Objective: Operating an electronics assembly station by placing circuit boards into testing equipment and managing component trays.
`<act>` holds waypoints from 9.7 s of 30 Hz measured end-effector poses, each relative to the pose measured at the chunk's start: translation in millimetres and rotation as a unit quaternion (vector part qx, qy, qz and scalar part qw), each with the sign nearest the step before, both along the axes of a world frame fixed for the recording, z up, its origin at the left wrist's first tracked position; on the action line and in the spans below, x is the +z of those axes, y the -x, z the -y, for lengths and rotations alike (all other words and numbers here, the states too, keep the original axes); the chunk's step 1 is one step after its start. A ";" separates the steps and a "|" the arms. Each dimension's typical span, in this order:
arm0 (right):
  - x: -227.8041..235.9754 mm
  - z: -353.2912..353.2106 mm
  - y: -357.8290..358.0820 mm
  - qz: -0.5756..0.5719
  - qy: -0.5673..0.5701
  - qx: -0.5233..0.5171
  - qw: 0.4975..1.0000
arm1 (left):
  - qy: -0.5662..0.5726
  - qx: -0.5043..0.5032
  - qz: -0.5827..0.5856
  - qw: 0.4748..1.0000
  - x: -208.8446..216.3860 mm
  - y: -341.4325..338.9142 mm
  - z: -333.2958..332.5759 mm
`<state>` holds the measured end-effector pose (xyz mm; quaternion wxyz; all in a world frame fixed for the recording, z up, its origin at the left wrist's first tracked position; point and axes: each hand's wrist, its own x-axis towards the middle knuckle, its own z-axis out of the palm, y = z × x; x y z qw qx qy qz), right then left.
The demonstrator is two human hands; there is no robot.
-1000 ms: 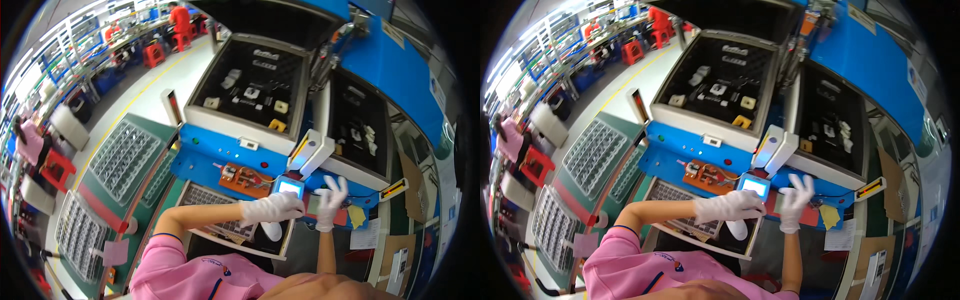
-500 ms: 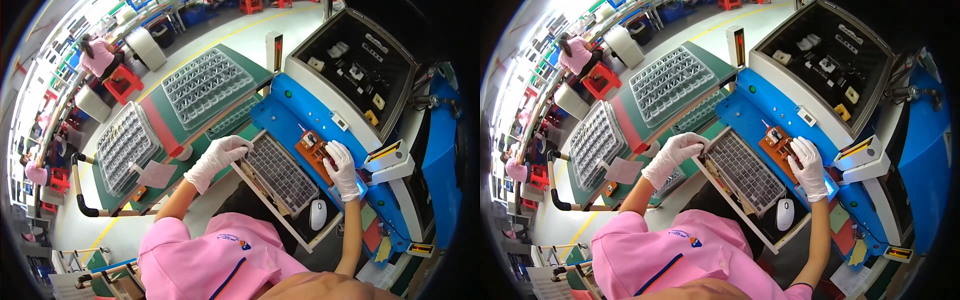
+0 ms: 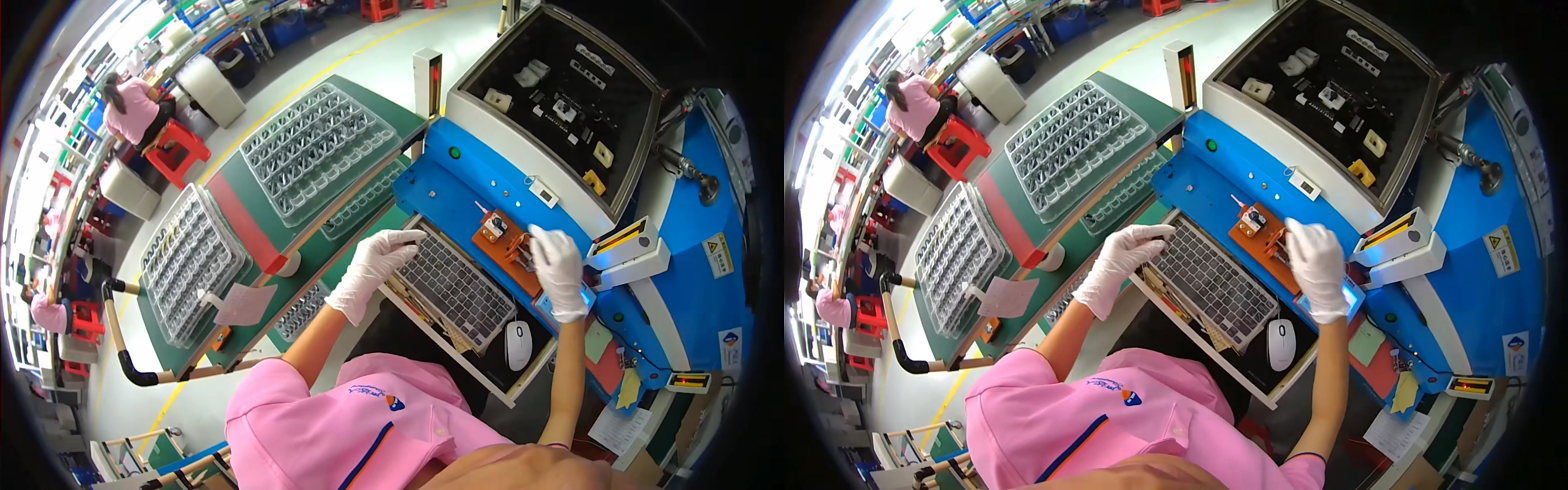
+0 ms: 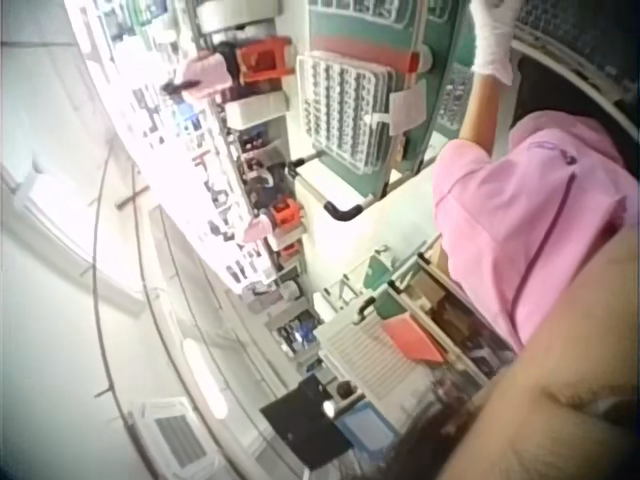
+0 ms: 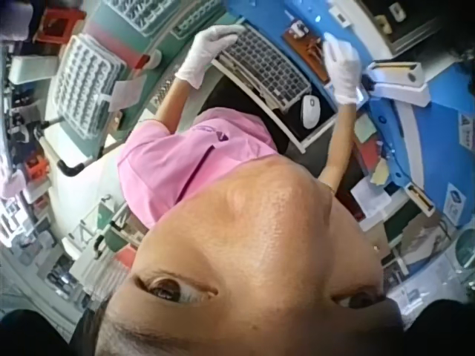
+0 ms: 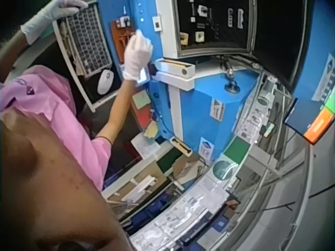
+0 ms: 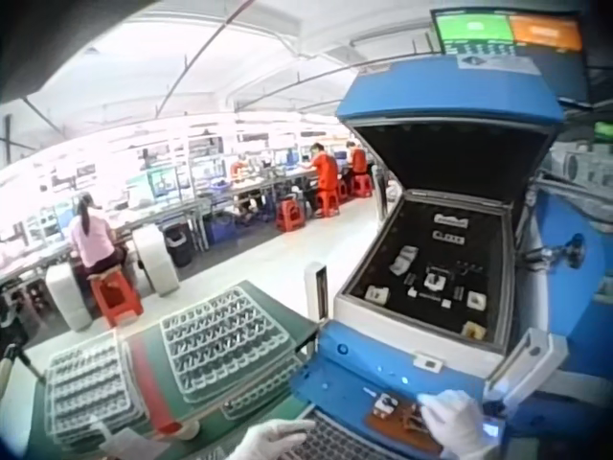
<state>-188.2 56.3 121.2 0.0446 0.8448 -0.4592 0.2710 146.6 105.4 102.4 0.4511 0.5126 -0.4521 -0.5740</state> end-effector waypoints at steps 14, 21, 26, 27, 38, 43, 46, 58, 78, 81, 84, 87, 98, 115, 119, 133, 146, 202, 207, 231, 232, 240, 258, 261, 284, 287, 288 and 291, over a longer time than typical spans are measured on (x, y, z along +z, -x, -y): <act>-49.3 41.8 -39.8 -0.044 0.004 0.077 0.996 | 0.382 0.054 0.274 0.881 -30.3 84.8 69.9; -2.6 -2.3 -15.5 0.074 0.086 -0.013 0.993 | 0.484 0.029 0.327 0.811 -51.4 131.5 91.5; 8.6 -43.2 13.0 0.092 0.109 -0.028 0.989 | 0.503 0.018 0.354 0.788 -70.1 134.2 102.0; 6.2 -50.1 18.2 0.097 0.089 -0.042 0.990 | 0.511 0.021 0.350 0.785 -72.4 134.2 103.7; -34.7 -73.4 38.4 0.216 -0.020 -0.117 0.969 | 0.452 0.005 0.335 0.827 -71.0 134.0 102.3; -47.0 -58.7 9.3 0.310 -0.087 -0.114 0.940 | 0.404 0.000 0.340 0.849 -70.9 138.4 100.5; -48.3 -41.3 -4.3 0.375 -0.082 -0.060 0.922 | 0.420 0.021 0.345 0.839 -71.5 140.1 100.9; 4.3 31.7 -19.9 0.296 -0.060 -0.017 0.953 | 0.529 0.032 0.304 0.791 2.3 131.3 133.6; 14.5 305.5 66.7 0.345 0.049 -0.255 0.902 | 0.401 -0.109 0.437 0.798 59.2 267.7 381.9; 16.8 306.4 60.6 0.264 0.062 -0.225 0.936 | 0.411 0.013 0.279 0.868 64.1 262.0 384.5; 20.6 305.0 54.0 0.235 -0.007 -0.236 0.943 | 0.429 0.165 0.176 0.870 66.0 257.6 392.0; 26.3 302.8 51.0 0.232 -0.066 -0.213 0.947 | 0.493 0.151 0.134 0.846 60.1 258.8 396.2; 63.0 216.7 19.1 0.214 0.169 -0.210 0.939 | 0.331 0.042 -0.015 0.943 70.8 209.1 277.4; -32.1 25.0 45.3 0.004 -0.024 -0.194 0.981 | 0.356 -0.071 0.321 0.875 -17.5 114.1 169.0; -43.1 36.1 44.1 -0.017 -0.053 -0.224 0.973 | 0.403 -0.069 0.328 0.851 -9.4 111.9 183.4; -19.7 -19.5 31.9 0.037 -0.029 0.028 0.998 | 0.206 0.094 0.257 0.940 68.9 -60.3 147.9; -36.0 2.7 32.6 0.101 0.012 0.015 0.995 | 0.282 -0.031 0.471 0.835 47.3 -103.4 204.4; -52.6 0.0 34.6 0.056 -0.060 0.132 0.988 | -0.063 0.348 0.673 0.650 94.3 -459.6 -128.9; -38.4 -6.8 31.8 0.050 -0.066 0.121 0.989 | -0.219 0.274 0.743 0.570 64.8 -484.0 -74.1; -57.0 44.8 -40.7 -0.078 -0.061 0.091 0.991 | 0.158 0.121 0.241 0.950 165.9 -162.4 -27.2; -60.8 47.4 -40.1 -0.074 -0.032 0.094 0.992 | 0.142 0.115 0.238 0.954 151.7 -131.1 -19.6; -30.5 25.6 -24.8 0.011 0.036 0.084 0.996 | 0.363 -0.018 0.263 0.894 17.8 83.5 67.7; -29.6 -64.2 51.7 0.086 0.011 -0.057 0.995 | 0.491 0.034 0.361 0.792 -75.6 137.6 98.0; -31.4 -58.5 45.8 0.096 0.013 -0.039 0.994 | 0.488 0.032 0.336 0.805 -73.0 132.6 98.7; 97.0 -49.4 202.7 0.404 0.371 -0.238 0.802 | 0.501 -0.392 0.038 0.771 60.7 294.6 -23.0; 108.1 2.9 316.1 0.354 0.329 -0.343 0.806 | 0.573 -0.291 -0.022 0.766 93.2 425.9 -23.5; 99.5 15.4 349.1 0.183 0.343 -0.422 0.819 | 0.584 -0.232 0.004 0.778 102.5 469.1 -12.3; 49.4 25.3 419.1 0.174 0.274 -0.466 0.823 | 0.386 -0.249 0.180 0.870 123.4 584.2 47.4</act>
